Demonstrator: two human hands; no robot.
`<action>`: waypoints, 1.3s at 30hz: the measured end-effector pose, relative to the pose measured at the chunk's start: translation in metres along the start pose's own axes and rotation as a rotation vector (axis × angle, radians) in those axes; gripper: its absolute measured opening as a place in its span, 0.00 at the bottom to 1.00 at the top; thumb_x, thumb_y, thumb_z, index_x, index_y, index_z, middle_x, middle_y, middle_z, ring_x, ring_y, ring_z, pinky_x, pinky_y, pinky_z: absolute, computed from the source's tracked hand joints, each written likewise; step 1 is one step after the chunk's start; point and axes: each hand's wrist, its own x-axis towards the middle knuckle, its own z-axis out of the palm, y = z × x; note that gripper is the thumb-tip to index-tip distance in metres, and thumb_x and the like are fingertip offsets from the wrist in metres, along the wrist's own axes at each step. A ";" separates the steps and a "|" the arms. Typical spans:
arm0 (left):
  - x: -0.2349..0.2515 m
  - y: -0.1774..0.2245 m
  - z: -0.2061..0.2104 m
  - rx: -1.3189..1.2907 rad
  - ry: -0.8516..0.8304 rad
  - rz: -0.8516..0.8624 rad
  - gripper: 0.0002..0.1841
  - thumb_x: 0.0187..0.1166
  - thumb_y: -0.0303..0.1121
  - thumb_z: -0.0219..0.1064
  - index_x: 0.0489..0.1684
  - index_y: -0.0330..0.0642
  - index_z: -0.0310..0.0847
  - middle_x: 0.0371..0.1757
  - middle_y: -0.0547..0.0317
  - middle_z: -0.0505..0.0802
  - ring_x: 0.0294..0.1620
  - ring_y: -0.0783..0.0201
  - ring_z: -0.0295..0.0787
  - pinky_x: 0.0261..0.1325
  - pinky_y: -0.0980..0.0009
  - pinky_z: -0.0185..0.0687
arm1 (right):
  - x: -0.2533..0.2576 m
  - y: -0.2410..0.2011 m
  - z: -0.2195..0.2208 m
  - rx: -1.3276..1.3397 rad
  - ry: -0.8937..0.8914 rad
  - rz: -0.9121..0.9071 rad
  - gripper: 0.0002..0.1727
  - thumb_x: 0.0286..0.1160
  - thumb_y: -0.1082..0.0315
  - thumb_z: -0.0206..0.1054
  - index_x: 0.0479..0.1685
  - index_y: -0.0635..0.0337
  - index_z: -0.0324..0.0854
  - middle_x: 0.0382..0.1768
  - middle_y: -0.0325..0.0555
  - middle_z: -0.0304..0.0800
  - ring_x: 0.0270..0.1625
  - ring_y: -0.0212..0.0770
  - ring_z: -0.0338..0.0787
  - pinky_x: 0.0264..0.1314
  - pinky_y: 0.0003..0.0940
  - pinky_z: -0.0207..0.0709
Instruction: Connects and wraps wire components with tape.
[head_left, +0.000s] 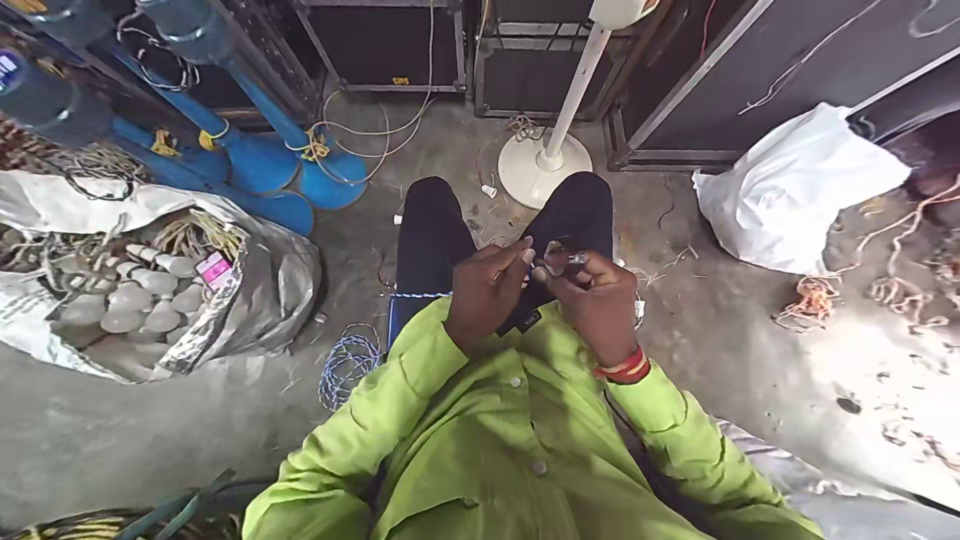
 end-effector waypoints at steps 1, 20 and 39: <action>-0.002 0.002 0.001 0.016 -0.001 -0.015 0.16 0.85 0.33 0.67 0.65 0.36 0.89 0.36 0.54 0.91 0.31 0.68 0.86 0.36 0.72 0.85 | 0.001 0.000 -0.001 -0.003 -0.001 0.020 0.13 0.61 0.78 0.81 0.46 0.60 0.90 0.35 0.35 0.95 0.32 0.26 0.91 0.37 0.24 0.88; -0.009 -0.003 -0.025 0.474 -0.308 0.365 0.07 0.75 0.27 0.71 0.43 0.42 0.94 0.46 0.54 0.95 0.55 0.52 0.90 0.57 0.51 0.82 | -0.003 -0.001 -0.009 -0.038 -0.279 0.061 0.11 0.62 0.77 0.79 0.43 0.60 0.88 0.39 0.31 0.96 0.40 0.26 0.93 0.45 0.26 0.91; -0.010 0.008 -0.073 -0.586 -0.300 -0.568 0.06 0.79 0.24 0.69 0.42 0.31 0.91 0.35 0.59 0.96 0.38 0.71 0.92 0.51 0.70 0.90 | -0.015 0.015 -0.053 -0.105 -0.377 0.145 0.20 0.58 0.73 0.81 0.53 0.55 0.86 0.44 0.32 0.96 0.45 0.29 0.94 0.50 0.28 0.91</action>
